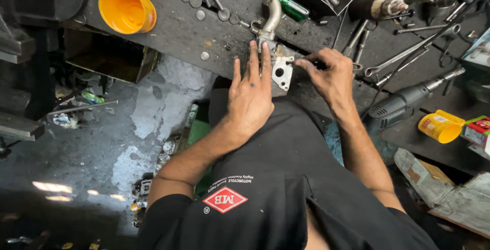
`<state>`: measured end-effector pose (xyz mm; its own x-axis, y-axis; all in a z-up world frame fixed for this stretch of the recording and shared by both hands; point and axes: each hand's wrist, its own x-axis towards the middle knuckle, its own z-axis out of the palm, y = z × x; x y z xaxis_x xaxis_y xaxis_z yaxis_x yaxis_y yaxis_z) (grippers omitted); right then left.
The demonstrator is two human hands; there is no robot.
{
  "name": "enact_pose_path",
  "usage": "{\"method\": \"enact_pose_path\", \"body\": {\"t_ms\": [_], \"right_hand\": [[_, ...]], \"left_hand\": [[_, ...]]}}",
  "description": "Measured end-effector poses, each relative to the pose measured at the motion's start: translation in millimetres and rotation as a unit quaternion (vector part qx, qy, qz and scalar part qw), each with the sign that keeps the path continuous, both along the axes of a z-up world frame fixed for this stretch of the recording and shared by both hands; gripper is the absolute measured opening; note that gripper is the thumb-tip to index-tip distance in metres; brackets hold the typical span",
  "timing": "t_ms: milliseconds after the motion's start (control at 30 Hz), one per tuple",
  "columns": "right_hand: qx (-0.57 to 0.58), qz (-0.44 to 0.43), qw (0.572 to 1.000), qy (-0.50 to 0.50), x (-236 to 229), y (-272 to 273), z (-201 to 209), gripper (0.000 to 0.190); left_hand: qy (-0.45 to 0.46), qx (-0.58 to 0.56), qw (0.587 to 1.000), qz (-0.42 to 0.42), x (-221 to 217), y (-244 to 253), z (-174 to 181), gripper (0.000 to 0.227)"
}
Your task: The person uses a rotary tool to grind and smooth the surfaces of a metal engine cylinder head. They rotate the part to access different areas, then switch to a small file to deburr edges and clean ports. The part is inspected and repositioned throughout the process.
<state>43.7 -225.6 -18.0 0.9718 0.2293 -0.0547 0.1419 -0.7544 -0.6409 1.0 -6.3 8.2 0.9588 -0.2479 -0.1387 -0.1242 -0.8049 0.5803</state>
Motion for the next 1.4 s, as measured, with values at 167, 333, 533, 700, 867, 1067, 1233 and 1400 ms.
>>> {"method": "enact_pose_path", "body": {"t_ms": [167,333,533,700,867,1067,1233,1400], "right_hand": [[-0.005,-0.017,1.0,-0.007,2.5,1.5,-4.8,0.023],[-0.009,0.006,1.0,0.003,6.0,-3.0,-3.9,0.027],[0.01,0.005,0.999,0.035,-1.0,-8.3,1.0,0.024],[0.002,0.009,1.0,0.022,0.8,-5.0,1.5,0.026],[0.016,-0.027,0.997,0.07,-2.4,-6.5,3.3,0.024],[0.011,-0.023,0.998,0.055,-0.8,-5.8,0.2,0.025],[-0.008,-0.016,1.0,0.012,1.1,-4.4,-3.8,0.026],[0.018,-0.053,0.996,0.066,1.6,-4.0,-4.0,0.026]], "left_hand": [[0.002,0.005,1.0,-0.004,0.6,0.0,-2.5,0.101],[0.006,0.008,1.0,-0.006,0.0,2.1,0.0,0.102],[0.0,0.012,1.0,0.001,0.5,0.2,2.7,0.106],[0.012,0.005,1.0,-0.009,1.8,1.7,3.2,0.107],[0.029,0.006,0.999,-0.017,1.1,0.1,2.7,0.105],[0.02,0.007,1.0,-0.007,2.7,1.0,0.8,0.104],[0.008,-0.001,1.0,-0.012,1.5,2.9,0.2,0.104],[0.035,-0.018,0.999,-0.013,1.7,2.9,4.4,0.109]]}}
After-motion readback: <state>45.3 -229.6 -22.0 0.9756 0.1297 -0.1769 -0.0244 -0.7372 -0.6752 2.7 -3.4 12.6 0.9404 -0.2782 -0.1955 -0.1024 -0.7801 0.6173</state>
